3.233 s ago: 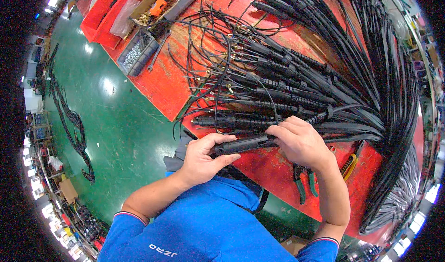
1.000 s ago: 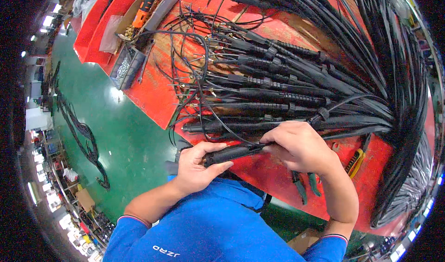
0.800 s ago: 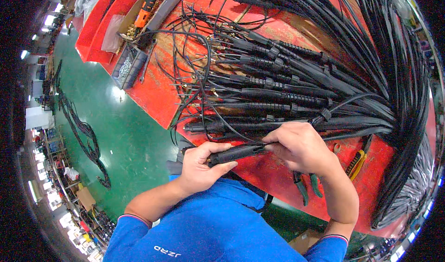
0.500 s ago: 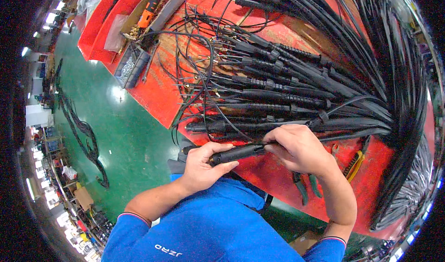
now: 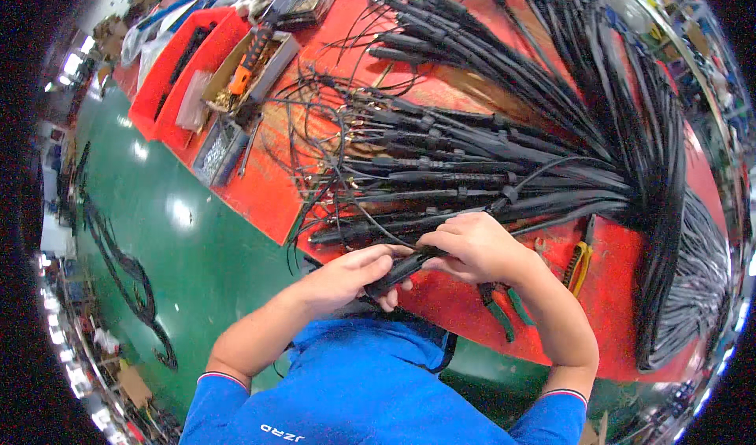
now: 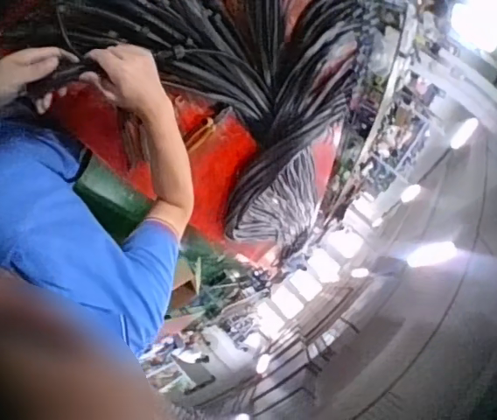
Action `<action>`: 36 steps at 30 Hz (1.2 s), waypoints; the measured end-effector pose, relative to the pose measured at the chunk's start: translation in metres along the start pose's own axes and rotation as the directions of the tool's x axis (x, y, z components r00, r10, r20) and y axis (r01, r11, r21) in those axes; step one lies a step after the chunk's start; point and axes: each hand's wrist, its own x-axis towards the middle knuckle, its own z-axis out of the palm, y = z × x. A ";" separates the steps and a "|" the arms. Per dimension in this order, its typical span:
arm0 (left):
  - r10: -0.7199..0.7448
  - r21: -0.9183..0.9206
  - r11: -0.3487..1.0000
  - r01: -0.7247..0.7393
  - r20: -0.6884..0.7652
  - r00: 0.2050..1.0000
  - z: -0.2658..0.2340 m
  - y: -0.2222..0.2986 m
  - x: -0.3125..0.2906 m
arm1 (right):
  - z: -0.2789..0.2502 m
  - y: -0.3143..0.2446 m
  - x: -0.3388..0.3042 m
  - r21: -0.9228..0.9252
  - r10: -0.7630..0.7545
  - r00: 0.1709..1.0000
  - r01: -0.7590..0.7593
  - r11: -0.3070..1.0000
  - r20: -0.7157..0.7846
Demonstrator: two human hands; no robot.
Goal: The person assembles wire harnesses by stripping wires with a wire stripper, fitting connectors with a crimper, and applying heat with a heat gun.
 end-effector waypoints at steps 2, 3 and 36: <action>0.020 0.124 0.992 -0.033 0.102 0.995 0.003 0.009 0.019 | -0.004 -0.002 -0.007 0.109 0.100 0.990 -0.111 0.988 0.095; -0.048 0.159 0.987 0.026 0.136 0.990 0.005 0.014 0.030 | -0.004 -0.001 -0.007 0.203 0.092 0.995 -0.099 0.974 0.041; -0.029 0.017 1.000 0.025 0.248 0.968 0.027 -0.019 0.109 | 0.011 -0.083 0.097 0.483 0.441 0.729 -0.173 0.859 -0.524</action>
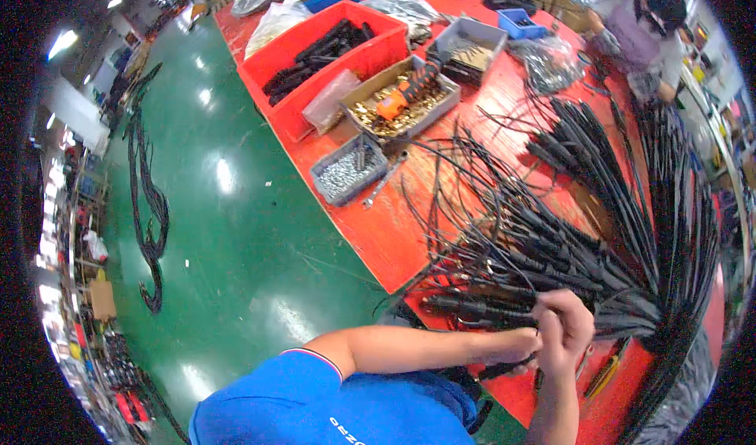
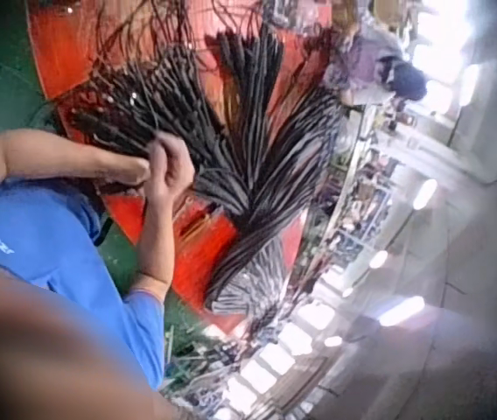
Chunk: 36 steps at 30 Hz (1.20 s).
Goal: The person assembles wire harnesses by stripping wires with a wire stripper, fitting connectors with a crimper, and applying heat with a heat gun.
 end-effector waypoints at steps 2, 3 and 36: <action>0.176 -0.034 0.984 -0.173 0.107 0.979 -0.001 -0.005 0.004 | 0.046 -0.012 0.043 -0.142 0.084 0.983 -0.061 0.988 0.166; 0.182 -0.020 0.983 -0.181 0.095 0.979 -0.003 -0.005 0.004 | 0.074 -0.013 0.065 -0.157 0.094 0.962 -0.055 0.986 0.257; -0.112 -0.140 0.983 0.118 0.047 0.993 -0.002 0.015 -0.010 | 0.337 0.035 0.155 -0.218 -0.202 0.964 0.238 0.947 0.172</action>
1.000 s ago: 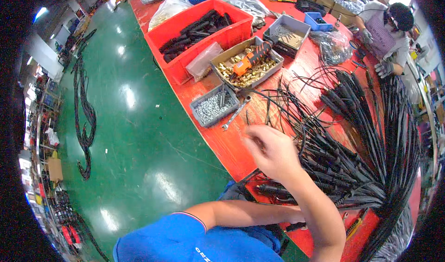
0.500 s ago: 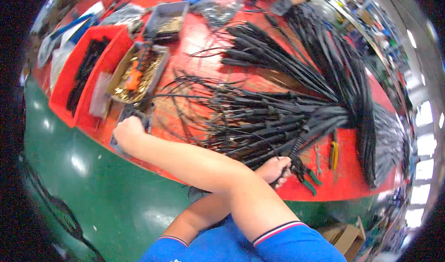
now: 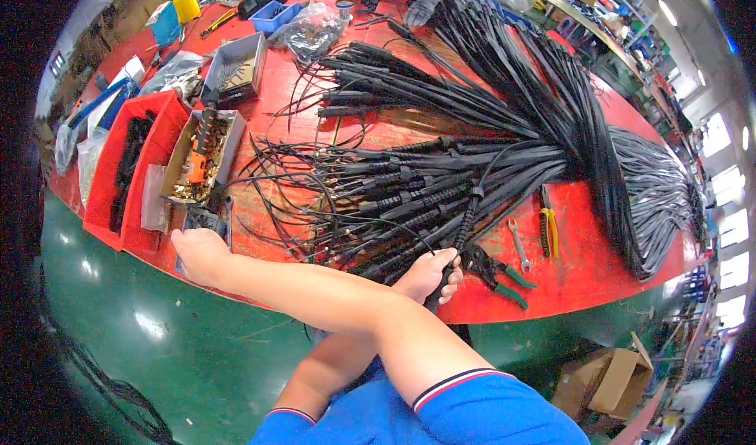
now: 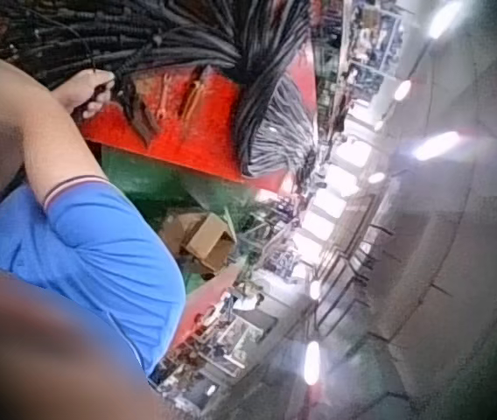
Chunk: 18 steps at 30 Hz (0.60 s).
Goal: The person assembles wire harnesses by stripping wires with a wire stripper, fitting connectors with a crimper, and applying heat with a heat gun.
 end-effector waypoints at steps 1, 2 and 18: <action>-0.020 -0.008 1.000 0.020 -0.018 1.000 0.001 0.000 -0.001 | -0.010 -0.006 -0.007 -0.030 0.048 0.998 -0.046 0.998 0.036; -0.064 -0.009 0.998 0.063 -0.113 0.992 0.002 0.000 -0.001 | -0.019 -0.013 -0.015 0.012 0.062 0.997 -0.063 0.998 0.047; 0.133 0.155 0.983 -0.099 -0.229 0.964 0.011 -0.010 0.005 | -0.306 -0.043 -0.335 0.602 0.796 0.602 -0.615 0.510 -0.060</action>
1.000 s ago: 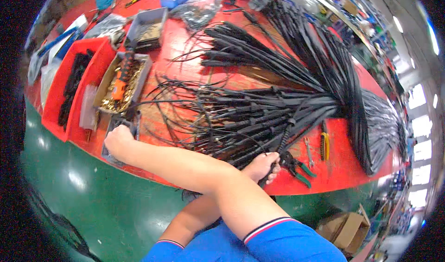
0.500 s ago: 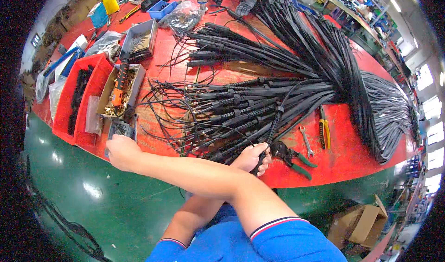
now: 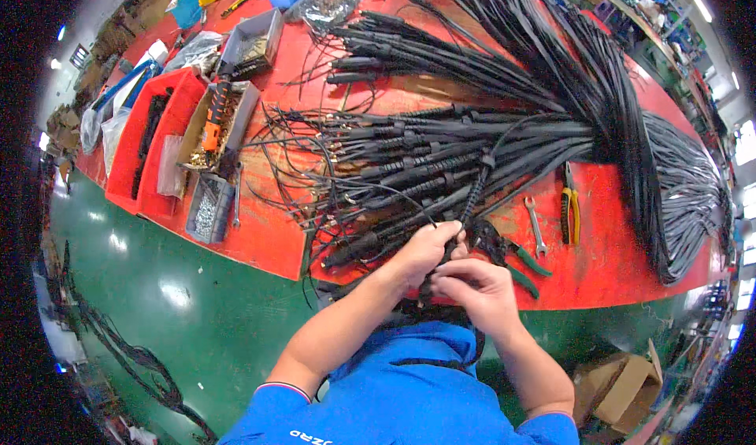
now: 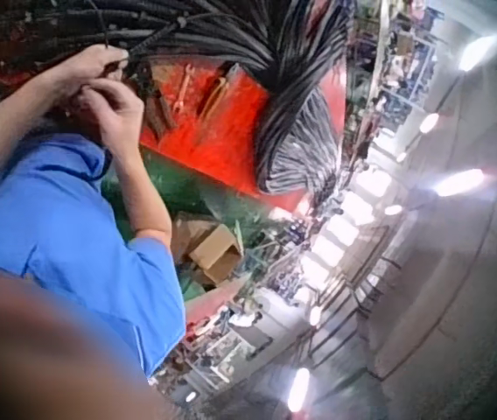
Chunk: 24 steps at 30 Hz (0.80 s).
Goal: The person assembles wire harnesses by stripping wires with a wire stripper, fitting connectors with a crimper, and applying heat with a heat gun.
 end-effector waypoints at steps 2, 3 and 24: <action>-0.074 0.005 0.997 0.074 0.012 0.997 0.001 0.000 -0.004 | -0.015 0.019 -0.015 0.199 -0.002 0.994 0.025 0.980 -0.113; -0.056 -0.047 0.997 0.059 0.062 0.996 0.004 0.001 -0.005 | -0.021 0.027 -0.022 0.190 0.006 0.986 0.026 0.981 -0.165; 0.016 0.078 0.997 -0.005 -0.142 0.990 0.036 0.004 -0.013 | -0.016 0.054 -0.044 0.024 0.027 0.995 -0.025 0.999 -0.095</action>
